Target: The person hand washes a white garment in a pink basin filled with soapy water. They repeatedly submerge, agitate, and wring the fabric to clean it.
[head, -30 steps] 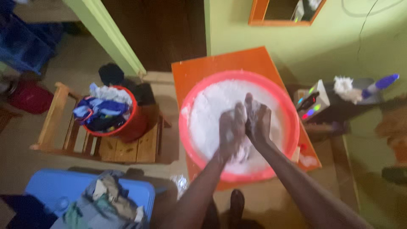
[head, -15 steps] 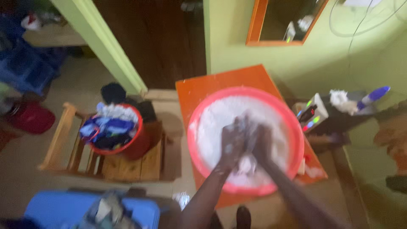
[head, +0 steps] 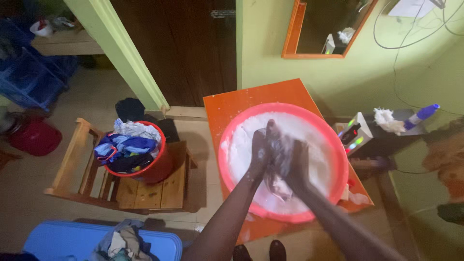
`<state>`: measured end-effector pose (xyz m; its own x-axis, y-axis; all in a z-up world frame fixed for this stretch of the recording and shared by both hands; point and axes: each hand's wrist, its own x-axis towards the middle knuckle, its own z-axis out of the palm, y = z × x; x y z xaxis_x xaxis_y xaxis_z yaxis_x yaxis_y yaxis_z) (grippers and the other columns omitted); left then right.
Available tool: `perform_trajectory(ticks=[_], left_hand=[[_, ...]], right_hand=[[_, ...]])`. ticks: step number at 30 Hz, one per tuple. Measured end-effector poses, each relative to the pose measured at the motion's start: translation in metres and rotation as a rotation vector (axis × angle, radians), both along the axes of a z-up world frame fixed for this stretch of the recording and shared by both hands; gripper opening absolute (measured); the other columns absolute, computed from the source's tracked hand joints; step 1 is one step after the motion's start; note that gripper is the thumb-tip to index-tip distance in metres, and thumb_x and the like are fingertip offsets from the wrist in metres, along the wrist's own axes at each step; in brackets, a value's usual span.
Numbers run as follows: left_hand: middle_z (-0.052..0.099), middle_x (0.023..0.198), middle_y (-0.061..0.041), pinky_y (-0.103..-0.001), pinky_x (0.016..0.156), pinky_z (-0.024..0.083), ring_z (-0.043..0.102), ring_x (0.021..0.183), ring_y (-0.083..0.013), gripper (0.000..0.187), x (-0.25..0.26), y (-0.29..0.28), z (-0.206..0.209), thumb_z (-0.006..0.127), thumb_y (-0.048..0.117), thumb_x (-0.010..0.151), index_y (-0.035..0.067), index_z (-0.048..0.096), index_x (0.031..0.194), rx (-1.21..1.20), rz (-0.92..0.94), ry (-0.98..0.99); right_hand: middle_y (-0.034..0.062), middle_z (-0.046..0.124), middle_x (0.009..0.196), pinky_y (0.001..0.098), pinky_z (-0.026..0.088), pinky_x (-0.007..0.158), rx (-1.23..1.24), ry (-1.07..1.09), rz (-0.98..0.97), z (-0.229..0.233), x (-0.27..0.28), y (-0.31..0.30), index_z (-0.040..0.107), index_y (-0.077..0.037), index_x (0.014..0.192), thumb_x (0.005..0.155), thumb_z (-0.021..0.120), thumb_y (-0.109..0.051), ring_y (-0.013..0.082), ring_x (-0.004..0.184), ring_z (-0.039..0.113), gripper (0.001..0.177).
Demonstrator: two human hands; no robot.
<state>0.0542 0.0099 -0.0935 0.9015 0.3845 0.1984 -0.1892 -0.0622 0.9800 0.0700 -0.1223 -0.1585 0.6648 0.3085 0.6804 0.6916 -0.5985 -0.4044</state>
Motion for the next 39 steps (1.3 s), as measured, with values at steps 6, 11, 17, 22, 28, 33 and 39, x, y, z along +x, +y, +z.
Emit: perform_trajectory(ticks=[6, 11, 17, 22, 28, 33, 39], left_hand=[[0.051, 0.057, -0.011, -0.04, 0.05, 0.037, 0.047, 0.053, -0.0168, 0.062, -0.001, 0.007, 0.005, 0.046, 0.047, 0.108, 0.001, 0.061, 0.07, 0.008, 0.038, 0.039], [0.051, 0.054, -0.012, -0.041, 0.049, 0.036, 0.047, 0.051, -0.0182, 0.066, 0.002, -0.007, 0.012, 0.045, 0.048, 0.108, -0.001, 0.062, 0.067, 0.103, 0.056, 0.065], [0.05, 0.052, -0.016, -0.043, 0.049, 0.035, 0.046, 0.048, -0.0214, 0.07, 0.01, 0.009, 0.023, 0.044, 0.049, 0.109, -0.003, 0.061, 0.064, 0.152, 0.083, 0.058], [0.053, 0.056, -0.014, -0.042, 0.051, 0.036, 0.048, 0.052, -0.0197, 0.063, 0.006, 0.016, 0.013, 0.046, 0.044, 0.11, -0.001, 0.064, 0.07, 0.077, 0.052, 0.077], [0.057, 0.061, -0.012, -0.041, 0.054, 0.039, 0.05, 0.056, -0.0177, 0.055, -0.008, -0.001, 0.001, 0.048, 0.039, 0.11, 0.0, 0.068, 0.077, 0.333, 0.064, 0.061], [0.056, 0.063, -0.005, -0.037, 0.051, 0.037, 0.049, 0.056, -0.0121, 0.05, -0.012, 0.006, 0.006, 0.051, 0.041, 0.11, 0.003, 0.063, 0.079, 0.134, -0.009, -0.099], [0.051, 0.059, 0.002, -0.033, 0.046, 0.033, 0.046, 0.053, -0.0083, 0.055, -0.014, 0.014, -0.005, 0.051, 0.047, 0.109, 0.006, 0.057, 0.072, -0.38, -0.118, -0.022]], right_hand=[[0.0289, 0.061, 0.101, 0.0502, 0.049, 0.079, 0.059, 0.066, -0.069, 0.002, 0.015, 0.004, 0.056, 0.011, 0.112, 0.107, 0.054, -0.025, 0.0406, 0.09, 0.058, 0.037], [0.0312, 0.06, 0.099, 0.0512, 0.049, 0.079, 0.038, -0.005, -0.105, 0.009, 0.038, 0.0, 0.056, 0.014, 0.11, 0.108, 0.055, -0.022, 0.0424, 0.089, 0.058, 0.036], [0.0232, 0.062, 0.08, 0.0545, 0.043, 0.068, 0.122, 0.337, -0.003, 0.082, -0.023, 0.022, 0.065, 0.002, 0.096, 0.099, 0.062, -0.019, 0.0435, 0.073, 0.058, 0.021], [0.0224, 0.066, 0.08, 0.0538, 0.045, 0.06, 0.003, 0.079, 0.251, 0.107, -0.034, 0.021, 0.069, 0.004, 0.108, 0.076, 0.066, -0.007, 0.0445, 0.071, 0.061, 0.034], [0.0238, 0.058, 0.068, 0.0533, 0.044, 0.066, 0.028, 0.361, -0.2, 0.086, 0.014, 0.024, 0.067, -0.001, 0.107, 0.106, 0.063, -0.021, 0.0417, 0.061, 0.058, 0.02], [0.0236, 0.062, 0.082, 0.05, 0.044, 0.064, 0.087, 0.025, -0.109, 0.053, -0.001, 0.016, 0.061, 0.007, 0.1, 0.097, 0.061, -0.017, 0.0392, 0.071, 0.06, 0.024], [0.0225, 0.061, 0.09, 0.0499, 0.044, 0.069, -0.033, 0.011, 0.077, 0.012, 0.002, 0.005, 0.062, 0.003, 0.113, 0.085, 0.066, -0.012, 0.0398, 0.08, 0.059, 0.032]])
